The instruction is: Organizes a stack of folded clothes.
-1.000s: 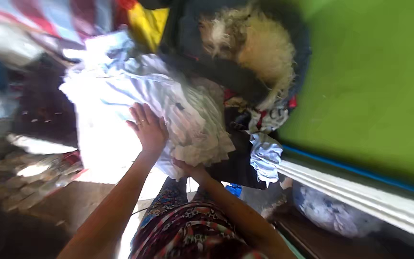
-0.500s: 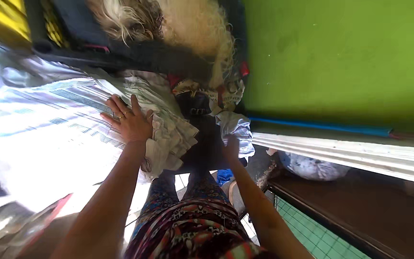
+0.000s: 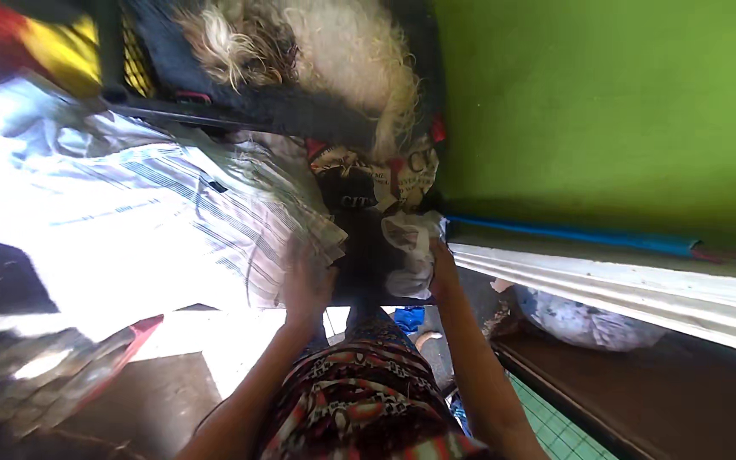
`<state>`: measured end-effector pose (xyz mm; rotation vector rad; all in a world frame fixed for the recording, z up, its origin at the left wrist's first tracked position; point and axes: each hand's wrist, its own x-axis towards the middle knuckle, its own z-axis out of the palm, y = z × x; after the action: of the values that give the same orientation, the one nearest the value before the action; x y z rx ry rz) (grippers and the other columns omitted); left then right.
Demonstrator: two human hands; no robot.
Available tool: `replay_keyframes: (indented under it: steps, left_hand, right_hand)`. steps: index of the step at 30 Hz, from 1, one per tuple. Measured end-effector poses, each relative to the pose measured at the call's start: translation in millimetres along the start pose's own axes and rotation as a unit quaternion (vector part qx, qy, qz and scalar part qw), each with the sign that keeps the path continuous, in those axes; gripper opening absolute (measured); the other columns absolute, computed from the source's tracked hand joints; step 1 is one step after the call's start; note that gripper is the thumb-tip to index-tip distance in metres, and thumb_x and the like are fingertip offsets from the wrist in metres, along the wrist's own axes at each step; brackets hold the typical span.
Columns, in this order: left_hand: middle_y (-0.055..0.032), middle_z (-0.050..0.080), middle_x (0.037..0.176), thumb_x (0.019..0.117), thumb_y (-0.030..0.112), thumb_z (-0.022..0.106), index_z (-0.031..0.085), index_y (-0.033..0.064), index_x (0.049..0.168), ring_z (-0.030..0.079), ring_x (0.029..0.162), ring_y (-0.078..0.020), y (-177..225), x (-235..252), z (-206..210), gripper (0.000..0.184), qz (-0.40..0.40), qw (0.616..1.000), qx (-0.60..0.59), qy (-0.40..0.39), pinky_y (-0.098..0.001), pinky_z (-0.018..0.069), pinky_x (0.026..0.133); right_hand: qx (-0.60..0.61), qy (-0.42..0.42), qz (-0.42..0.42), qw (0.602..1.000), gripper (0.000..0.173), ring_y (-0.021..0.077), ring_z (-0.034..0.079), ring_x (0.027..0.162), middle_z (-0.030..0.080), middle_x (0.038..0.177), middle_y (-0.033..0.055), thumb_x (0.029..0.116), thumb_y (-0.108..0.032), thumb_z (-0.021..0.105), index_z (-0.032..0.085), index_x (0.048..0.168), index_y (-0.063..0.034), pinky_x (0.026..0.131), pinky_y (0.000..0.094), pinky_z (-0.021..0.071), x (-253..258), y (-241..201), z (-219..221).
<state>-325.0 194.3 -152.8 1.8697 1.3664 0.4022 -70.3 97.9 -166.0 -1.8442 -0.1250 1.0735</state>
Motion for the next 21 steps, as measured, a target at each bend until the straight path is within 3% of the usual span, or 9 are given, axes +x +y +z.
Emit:
replay_keyframes:
  steps: [3, 6, 7, 8, 10, 12, 16, 20, 21]
  left_hand:
    - [-0.0302, 0.038, 0.158, 0.0924, 0.029, 0.073, 0.048, -0.0034, 0.148, 0.048, 0.139, -0.0455, 34.6, -8.3, 21.0, 0.069, 0.119, 0.985, -0.036, -0.123, -0.0568, 0.0452, 0.110]
    - [-0.0322, 0.022, 0.164, 0.0801, 0.042, 0.086, 0.021, 0.0022, 0.162, 0.036, 0.147, -0.0477, 64.9, 1.7, 30.7, 0.112, 0.061, 0.956, -0.050, -0.284, -0.0579, 0.0372, 0.116]
    - [-0.0325, 0.021, 0.164, 0.0785, 0.044, 0.087, 0.020, 0.0036, 0.163, 0.035, 0.147, -0.0480, 71.1, 4.0, 35.7, 0.115, 0.050, 0.951, -0.056, -0.300, -0.0584, 0.0362, 0.116]
    - [-0.0314, 0.029, 0.161, 0.0813, 0.044, 0.085, 0.028, 0.0031, 0.160, 0.042, 0.143, -0.0458, 74.9, 5.9, 40.7, 0.106, 0.055, 0.950, -0.068, -0.300, -0.0566, 0.0403, 0.114]
    - [-0.0287, 0.051, 0.146, 0.0950, 0.033, 0.073, 0.053, -0.0026, 0.143, 0.054, 0.133, -0.0403, 83.2, 10.5, 44.3, 0.063, 0.085, 0.943, -0.107, -0.302, -0.0533, 0.0450, 0.111]
    - [-0.0283, 0.062, 0.133, 0.1049, 0.022, 0.055, 0.061, -0.0096, 0.132, 0.060, 0.126, -0.0352, 97.6, 12.2, 32.9, 0.042, 0.101, 0.929, -0.151, -0.323, -0.0486, 0.0448, 0.110]
    - [-0.0229, 0.070, 0.111, 0.1090, 0.018, 0.043, 0.062, -0.0118, 0.126, 0.067, 0.104, -0.0174, 123.1, 4.3, 1.7, 0.039, 0.072, 0.917, -0.222, -0.325, -0.0334, 0.0517, 0.098]
    - [-0.0265, 0.068, 0.116, 0.1057, 0.029, 0.056, 0.060, -0.0062, 0.133, 0.066, 0.105, -0.0357, 141.9, 17.9, -21.8, 0.045, 0.118, 0.831, -0.116, -0.532, -0.0532, 0.0503, 0.097]
    - [-0.0247, 0.068, 0.119, 0.1053, 0.030, 0.058, 0.062, -0.0039, 0.133, 0.066, 0.109, -0.0364, 140.9, 23.1, -26.2, 0.044, 0.111, 0.833, -0.079, -0.536, -0.0548, 0.0495, 0.099]
  right_hand:
    - [0.134, -0.024, 0.026, 0.990, 0.041, 0.0082, 0.065, 0.101, 0.066, 0.117, 0.0016, 0.1113, -0.037, 0.037, 0.049, 0.142, -0.0131, 0.087, 0.0308, 0.0566, -12.5, -25.7, -5.2]
    - [0.235, -0.066, 0.040, 0.969, 0.038, 0.0062, 0.069, 0.092, 0.071, 0.104, -0.0023, 0.1102, -0.043, 0.039, 0.058, 0.130, -0.0169, 0.079, 0.0276, 0.0597, -20.2, -37.1, -4.2]
    - [0.264, -0.088, 0.041, 0.960, 0.037, 0.0063, 0.070, 0.091, 0.072, 0.102, -0.0026, 0.1103, -0.042, 0.038, 0.060, 0.127, -0.0177, 0.079, 0.0275, 0.0600, -23.5, -38.7, -2.9]
    - [0.293, -0.113, 0.037, 0.949, 0.036, 0.0064, 0.070, 0.092, 0.073, 0.103, -0.0027, 0.1108, -0.041, 0.037, 0.061, 0.126, -0.0184, 0.079, 0.0276, 0.0605, -26.9, -39.4, -1.5]
    - [0.341, -0.156, 0.015, 0.927, 0.034, 0.0067, 0.071, 0.095, 0.073, 0.105, -0.0028, 0.1119, -0.036, 0.035, 0.061, 0.125, -0.0192, 0.083, 0.0284, 0.0607, -31.6, -40.6, 0.1]
    - [0.347, -0.182, -0.020, 0.920, 0.032, 0.0057, 0.070, 0.100, 0.073, 0.107, -0.0051, 0.1118, -0.031, 0.034, 0.062, 0.124, -0.0211, 0.087, 0.0289, 0.0594, -35.1, -45.3, -4.0]
    - [0.246, -0.167, -0.104, 0.949, 0.029, 0.0060, 0.068, 0.103, 0.072, 0.110, -0.0071, 0.1017, -0.036, 0.058, 0.061, 0.126, -0.0202, 0.090, 0.0313, 0.0579, -23.5, -50.6, -32.4]
    - [0.108, -0.111, -0.075, 0.985, 0.031, 0.0010, 0.068, 0.092, 0.070, 0.103, -0.0066, 0.1095, -0.023, 0.035, 0.052, 0.134, -0.0131, 0.082, 0.0235, 0.0590, -35.2, -82.1, -36.3]
    - [0.059, -0.115, -0.062, 0.990, 0.033, -0.0010, 0.067, 0.090, 0.070, 0.103, -0.0058, 0.1096, -0.020, 0.035, 0.051, 0.137, -0.0103, 0.081, 0.0204, 0.0581, -43.9, -94.2, -32.1]
